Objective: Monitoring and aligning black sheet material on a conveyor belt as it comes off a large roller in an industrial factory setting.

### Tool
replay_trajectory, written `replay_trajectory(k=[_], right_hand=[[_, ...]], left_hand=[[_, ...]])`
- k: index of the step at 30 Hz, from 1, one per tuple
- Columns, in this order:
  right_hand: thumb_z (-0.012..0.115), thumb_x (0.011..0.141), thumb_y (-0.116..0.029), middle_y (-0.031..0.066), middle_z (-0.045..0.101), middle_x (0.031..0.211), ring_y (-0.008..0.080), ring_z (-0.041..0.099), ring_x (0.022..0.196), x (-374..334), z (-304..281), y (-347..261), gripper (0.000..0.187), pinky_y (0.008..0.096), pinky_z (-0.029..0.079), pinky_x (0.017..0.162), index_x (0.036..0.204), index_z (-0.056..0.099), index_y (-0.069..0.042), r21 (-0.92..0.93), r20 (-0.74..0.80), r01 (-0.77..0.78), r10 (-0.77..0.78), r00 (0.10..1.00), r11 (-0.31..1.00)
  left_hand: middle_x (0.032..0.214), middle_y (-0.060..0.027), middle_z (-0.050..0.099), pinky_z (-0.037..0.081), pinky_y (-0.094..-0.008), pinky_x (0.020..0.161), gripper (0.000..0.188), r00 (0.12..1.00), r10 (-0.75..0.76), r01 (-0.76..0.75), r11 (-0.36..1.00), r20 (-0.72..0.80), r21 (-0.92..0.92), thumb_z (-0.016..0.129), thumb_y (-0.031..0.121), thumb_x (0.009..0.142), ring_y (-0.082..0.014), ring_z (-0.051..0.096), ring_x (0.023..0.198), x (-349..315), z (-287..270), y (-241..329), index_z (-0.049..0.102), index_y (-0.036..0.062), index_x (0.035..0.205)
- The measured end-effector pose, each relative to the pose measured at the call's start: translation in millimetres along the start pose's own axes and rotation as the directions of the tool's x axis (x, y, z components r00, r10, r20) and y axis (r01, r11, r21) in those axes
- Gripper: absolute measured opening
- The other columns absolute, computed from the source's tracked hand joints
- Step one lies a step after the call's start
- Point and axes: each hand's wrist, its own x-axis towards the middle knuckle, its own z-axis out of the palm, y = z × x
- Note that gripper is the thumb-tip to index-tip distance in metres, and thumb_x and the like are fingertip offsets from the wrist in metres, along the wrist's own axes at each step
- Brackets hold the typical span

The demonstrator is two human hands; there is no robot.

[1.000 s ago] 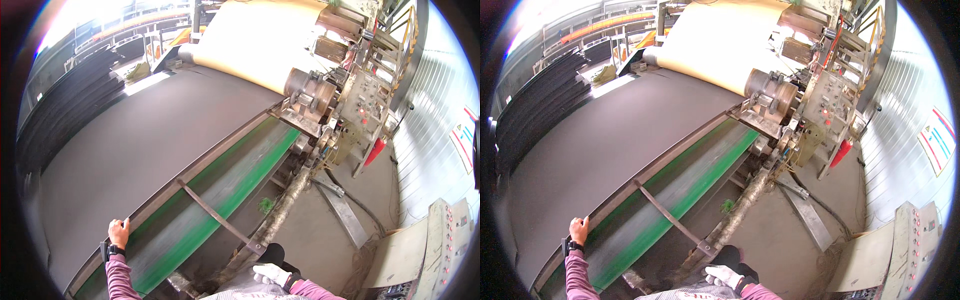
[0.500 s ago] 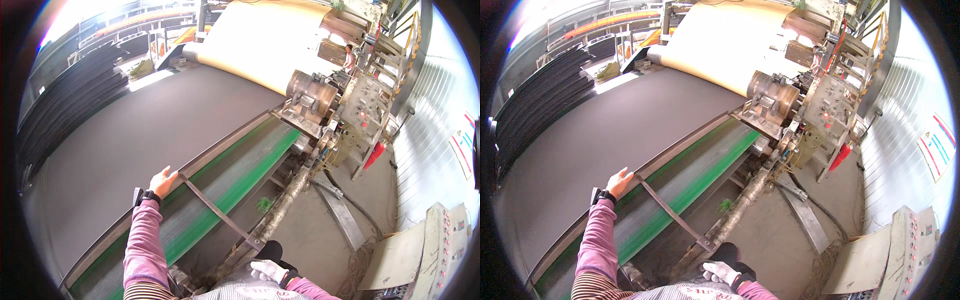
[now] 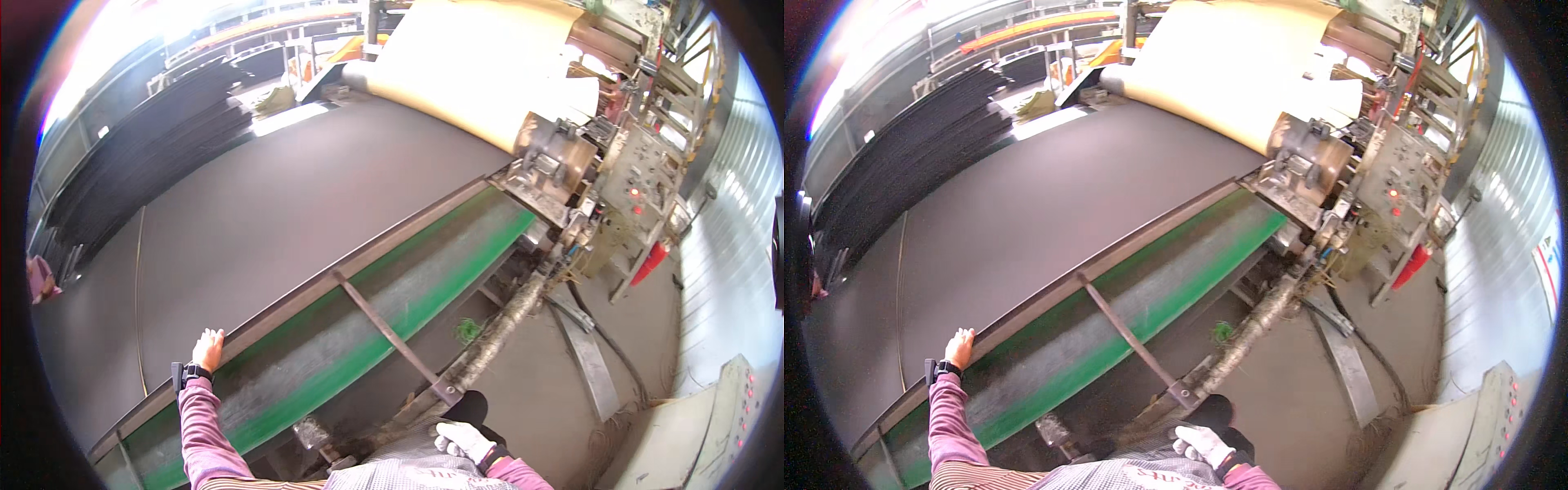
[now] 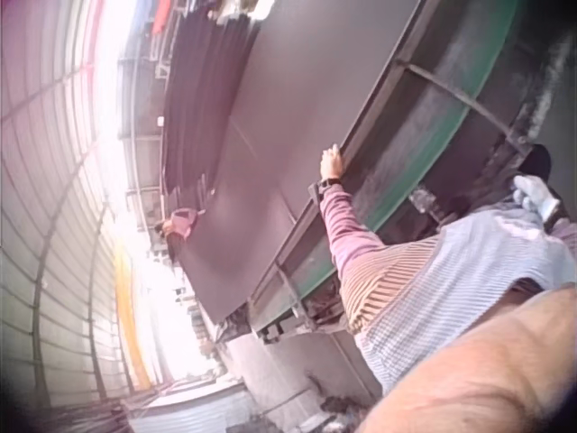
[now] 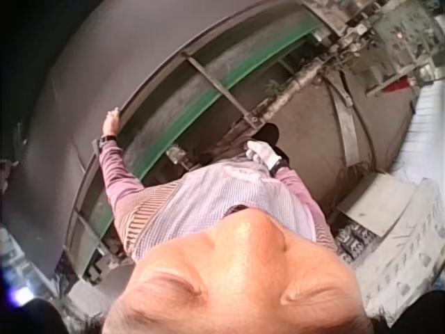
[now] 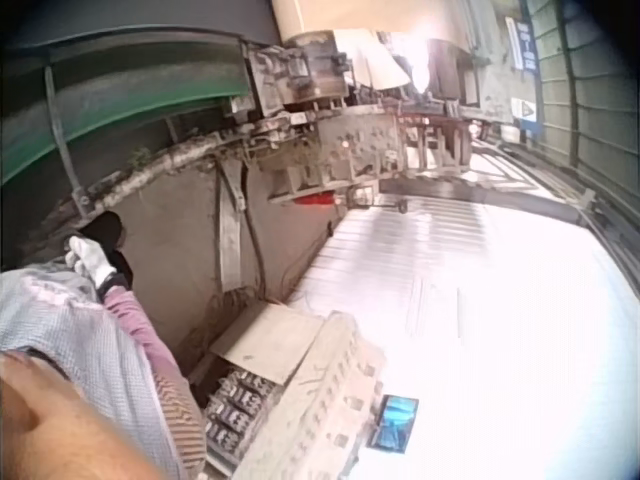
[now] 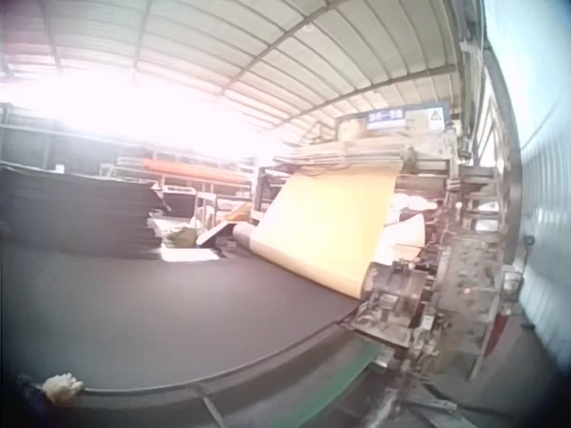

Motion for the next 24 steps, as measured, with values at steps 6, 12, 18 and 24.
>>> replay_trajectory(k=[6,12,18,24], right_hand=[[0.056,0.086,-0.031,0.0034,0.062,0.067,0.0057,0.044,0.041,-4,3,-6,0.028,0.0191,0.033,0.037,0.095,0.061,-0.006,-0.047,-0.046,-0.009,0.007,0.999,0.999],[0.054,0.087,-0.029,0.0039,0.06,0.07,0.0056,0.045,0.045,-5,-3,-8,0.034,0.0181,0.035,0.04,0.103,0.059,0.001,-0.053,-0.049,-0.016,0.014,0.999,0.998],[0.056,0.086,-0.031,0.0013,0.061,0.068,0.0055,0.045,0.047,2,11,-4,0.029,0.0192,0.035,0.042,0.099,0.062,-0.006,-0.091,-0.018,-0.052,0.05,0.999,0.995],[0.054,0.085,-0.029,0.004,0.059,0.065,0.0066,0.041,0.044,-8,8,-16,0.024,0.0209,0.033,0.04,0.091,0.061,-0.006,-0.1,-0.166,-0.12,0.102,0.981,0.988]], left_hand=[[0.114,-0.021,0.055,0.04,-0.0418,0.094,0.032,0.981,-0.153,0.161,0.985,0.121,-0.062,0.043,0.028,0.091,-0.036,0.051,0.109,73,-84,124,0.055,0.0103,0.114],[0.116,-0.0121,0.057,0.035,-0.0445,0.1,0.031,1.0,0.014,-0.023,0.938,-0.028,-0.346,0.044,0.03,0.09,-0.0352,0.044,0.118,82,-113,132,0.059,0.0122,0.11],[0.092,-0.0153,0.064,0.05,-0.0416,0.071,0.032,1.0,-0.016,0.014,0.974,-0.005,-0.226,0.043,0.036,0.091,-0.0338,0.06,0.088,80,-95,124,0.063,0.0171,0.106],[0.107,-0.0168,0.06,0.044,-0.0383,0.091,0.037,0.905,-0.173,-0.144,0.736,-0.389,-0.661,0.056,0.036,0.084,-0.0323,0.054,0.106,170,-105,232,0.061,0.0059,0.106]])
